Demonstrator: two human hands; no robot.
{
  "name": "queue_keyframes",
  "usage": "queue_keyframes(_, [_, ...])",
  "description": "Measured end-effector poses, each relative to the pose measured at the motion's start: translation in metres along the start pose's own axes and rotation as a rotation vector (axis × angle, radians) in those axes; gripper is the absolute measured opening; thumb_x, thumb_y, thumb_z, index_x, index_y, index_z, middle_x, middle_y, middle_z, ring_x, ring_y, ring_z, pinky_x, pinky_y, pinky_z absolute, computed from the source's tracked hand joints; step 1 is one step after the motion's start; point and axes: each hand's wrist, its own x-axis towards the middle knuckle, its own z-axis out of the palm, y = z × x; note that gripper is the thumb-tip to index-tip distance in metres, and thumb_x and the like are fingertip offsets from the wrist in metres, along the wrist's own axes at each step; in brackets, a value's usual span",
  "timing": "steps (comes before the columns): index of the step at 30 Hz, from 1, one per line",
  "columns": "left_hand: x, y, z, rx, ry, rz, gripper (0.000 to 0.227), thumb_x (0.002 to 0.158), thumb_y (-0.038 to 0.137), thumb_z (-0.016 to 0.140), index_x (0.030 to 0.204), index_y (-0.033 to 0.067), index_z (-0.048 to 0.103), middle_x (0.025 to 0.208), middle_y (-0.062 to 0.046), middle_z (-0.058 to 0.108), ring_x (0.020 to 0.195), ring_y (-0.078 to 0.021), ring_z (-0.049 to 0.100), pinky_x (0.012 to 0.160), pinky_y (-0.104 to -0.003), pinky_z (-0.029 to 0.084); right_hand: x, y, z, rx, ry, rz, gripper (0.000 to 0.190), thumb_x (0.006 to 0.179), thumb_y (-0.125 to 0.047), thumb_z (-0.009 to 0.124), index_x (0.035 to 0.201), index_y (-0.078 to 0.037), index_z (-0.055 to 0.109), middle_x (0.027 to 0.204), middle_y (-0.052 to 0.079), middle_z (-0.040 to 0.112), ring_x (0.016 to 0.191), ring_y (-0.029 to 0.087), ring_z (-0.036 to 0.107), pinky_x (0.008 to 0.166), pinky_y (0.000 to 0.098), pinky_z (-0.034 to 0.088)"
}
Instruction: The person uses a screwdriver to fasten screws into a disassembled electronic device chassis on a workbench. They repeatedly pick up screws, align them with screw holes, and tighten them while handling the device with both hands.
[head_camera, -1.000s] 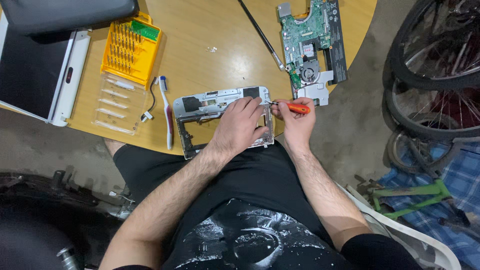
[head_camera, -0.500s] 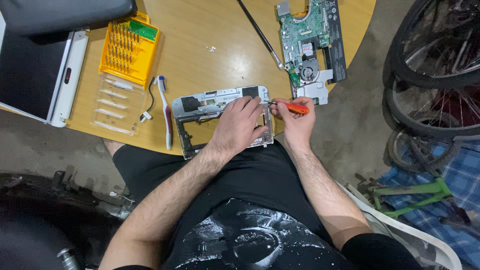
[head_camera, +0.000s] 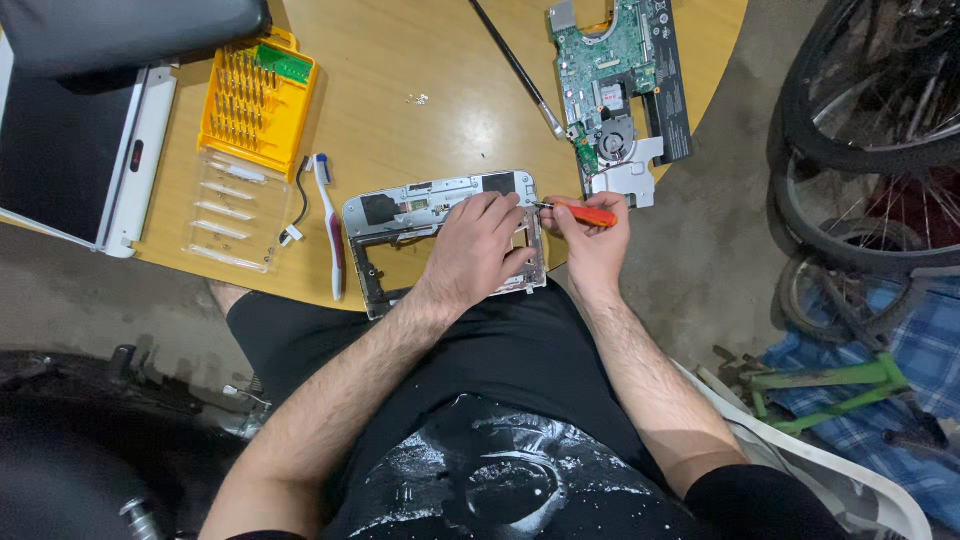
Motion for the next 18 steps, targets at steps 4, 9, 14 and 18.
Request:
queue_keyframes(4, [0.008,-0.014,0.024,-0.061,0.072,-0.020,0.044,0.121,0.045,0.072,0.150,0.0124,0.076,0.133,-0.007,0.073,0.137,-0.0292,0.071,0.116,-0.052,0.058,0.001,0.004,-0.001,0.014,-0.001,-0.012,0.044,0.114,0.010,0.080,0.133,-0.007,0.044,0.124,0.035,0.087,0.098,0.031,0.093,0.088,0.0374,0.082])
queue_keyframes(9, [0.022,-0.025,0.035,-0.033,0.289,-0.031,0.021,0.120,0.037,0.074,0.136,0.0241,0.077,0.105,0.005,0.066,0.110,-0.0196,0.072,0.101,-0.039,0.061,-0.002,-0.004,0.005,0.023,0.024,0.001,0.047,0.114,0.007,0.082,0.136,-0.007,0.042,0.119,0.031,0.089,0.093,0.027,0.093,0.083,0.0336,0.083])
queue_keyframes(14, [0.031,-0.016,0.022,-0.084,0.301,-0.044,0.014,0.115,0.032,0.082,0.124,0.0225,0.083,0.103,0.003,0.066,0.105,-0.0211,0.070,0.094,-0.039,0.062,0.003,0.002,0.001,-0.006,0.035,0.005,0.047,0.115,0.005,0.082,0.138,-0.009,0.042,0.121,0.030,0.089,0.096,0.028,0.093,0.085,0.0351,0.083])
queue_keyframes(18, [0.031,-0.015,0.026,-0.062,0.287,-0.067,0.012,0.111,0.031,0.087,0.118,0.0214,0.087,0.101,0.004,0.067,0.105,-0.0206,0.070,0.092,-0.040,0.062,-0.001,-0.003,0.003,0.004,0.027,0.008,0.045,0.117,0.004,0.080,0.138,-0.008,0.041,0.122,0.031,0.088,0.098,0.027,0.093,0.088,0.0345,0.083])
